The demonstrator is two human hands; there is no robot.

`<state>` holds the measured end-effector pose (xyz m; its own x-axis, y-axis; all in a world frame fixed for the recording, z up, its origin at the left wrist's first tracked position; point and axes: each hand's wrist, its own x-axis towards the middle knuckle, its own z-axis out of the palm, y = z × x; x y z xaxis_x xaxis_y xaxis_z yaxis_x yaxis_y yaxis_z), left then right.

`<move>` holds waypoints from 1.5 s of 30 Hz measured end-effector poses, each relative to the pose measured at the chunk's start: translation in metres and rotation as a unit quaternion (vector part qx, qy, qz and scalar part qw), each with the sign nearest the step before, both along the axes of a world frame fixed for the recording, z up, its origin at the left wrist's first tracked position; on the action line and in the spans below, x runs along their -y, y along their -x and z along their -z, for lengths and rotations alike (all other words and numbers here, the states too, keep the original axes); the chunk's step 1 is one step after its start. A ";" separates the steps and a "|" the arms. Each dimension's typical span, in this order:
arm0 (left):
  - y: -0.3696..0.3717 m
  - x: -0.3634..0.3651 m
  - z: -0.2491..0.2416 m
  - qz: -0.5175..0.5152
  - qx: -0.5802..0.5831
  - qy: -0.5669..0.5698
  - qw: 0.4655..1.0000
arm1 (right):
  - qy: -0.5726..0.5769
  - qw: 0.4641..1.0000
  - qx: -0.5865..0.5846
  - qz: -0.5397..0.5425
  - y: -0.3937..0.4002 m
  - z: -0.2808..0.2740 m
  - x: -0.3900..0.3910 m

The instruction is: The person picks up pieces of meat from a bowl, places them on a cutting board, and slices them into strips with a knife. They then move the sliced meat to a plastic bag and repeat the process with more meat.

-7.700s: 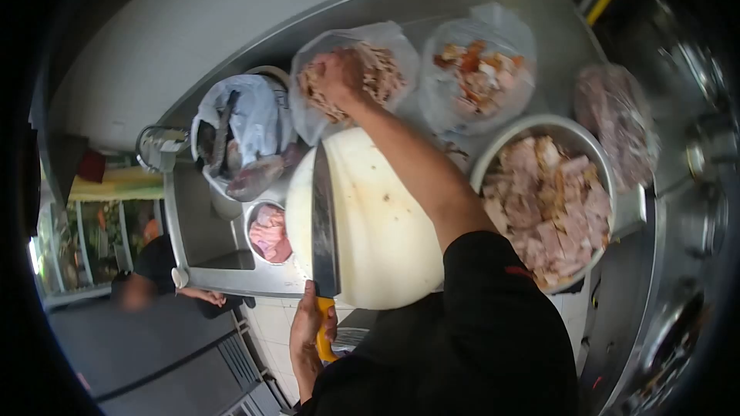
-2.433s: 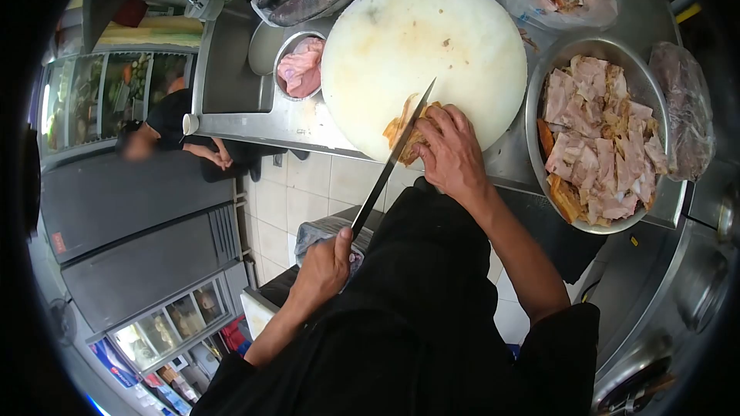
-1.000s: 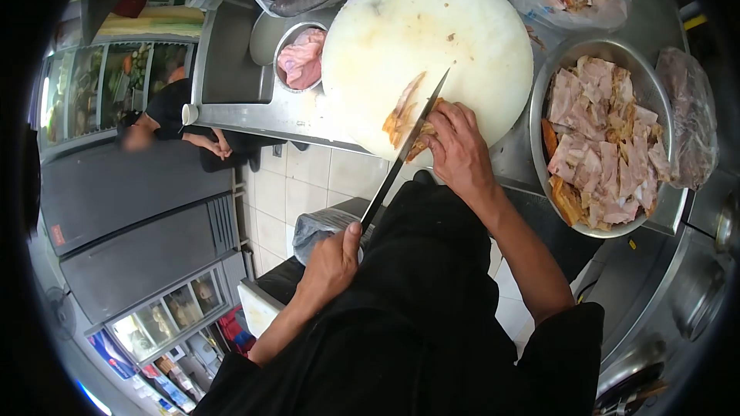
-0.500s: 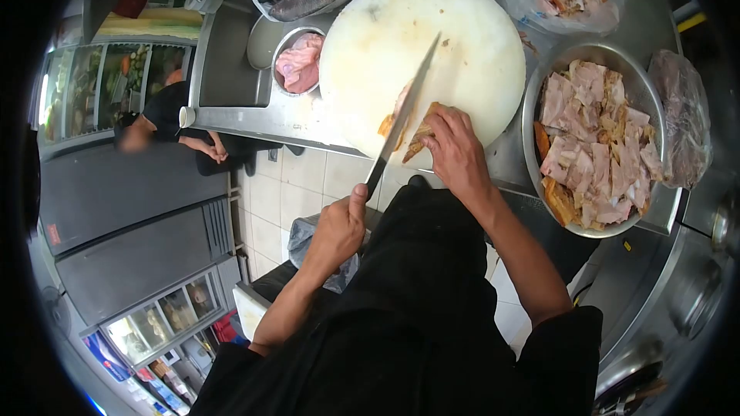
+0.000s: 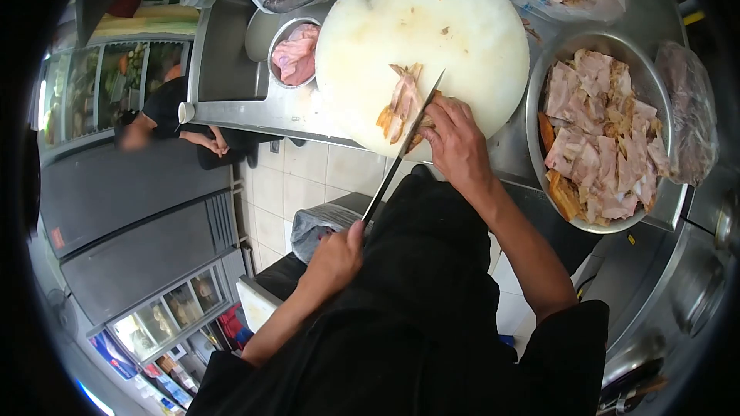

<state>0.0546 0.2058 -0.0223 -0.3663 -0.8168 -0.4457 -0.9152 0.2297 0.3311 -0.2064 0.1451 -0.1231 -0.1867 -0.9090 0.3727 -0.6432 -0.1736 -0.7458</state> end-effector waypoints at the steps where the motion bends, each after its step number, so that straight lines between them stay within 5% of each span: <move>1: 0.012 0.013 0.005 -0.026 -0.011 -0.011 1.000 | 0.007 1.000 0.001 0.000 0.000 -0.001 0.002; 6: 0.052 0.066 -0.006 -0.121 -0.035 -0.051 0.991 | 0.022 1.000 0.001 0.007 0.009 0.005 0.005; 15: 0.015 0.014 -0.029 -0.135 -0.009 -0.088 0.987 | 0.018 0.999 0.015 0.032 0.006 0.006 0.003; 18: -0.005 -0.002 -0.043 -0.129 0.024 -0.101 0.986 | 0.016 0.999 0.014 0.029 0.008 0.004 0.005; 22: 0.014 0.018 -0.003 -0.017 0.007 -0.054 0.998 | 0.026 0.999 0.021 0.024 0.006 0.006 0.006; 30: 0.039 0.053 -0.014 -0.139 -0.044 -0.061 0.987 | 0.032 0.998 0.032 0.048 0.007 0.004 0.004; 39: -0.008 0.002 -0.041 -0.098 0.024 -0.091 0.991 | 0.040 0.996 0.052 0.052 0.010 0.002 0.008; 42: -0.006 0.007 0.006 0.062 0.006 0.002 0.998 | 0.028 0.997 0.053 0.040 0.009 0.003 0.006; 45: 0.044 0.049 0.014 -0.020 0.005 -0.045 0.999 | 0.025 0.998 0.048 0.034 0.013 0.003 0.007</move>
<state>0.0104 0.1573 -0.0358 -0.3293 -0.7867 -0.5222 -0.9264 0.1621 0.3399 -0.2196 0.1381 -0.1262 -0.2848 -0.8737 0.3944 -0.5804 -0.1702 -0.7963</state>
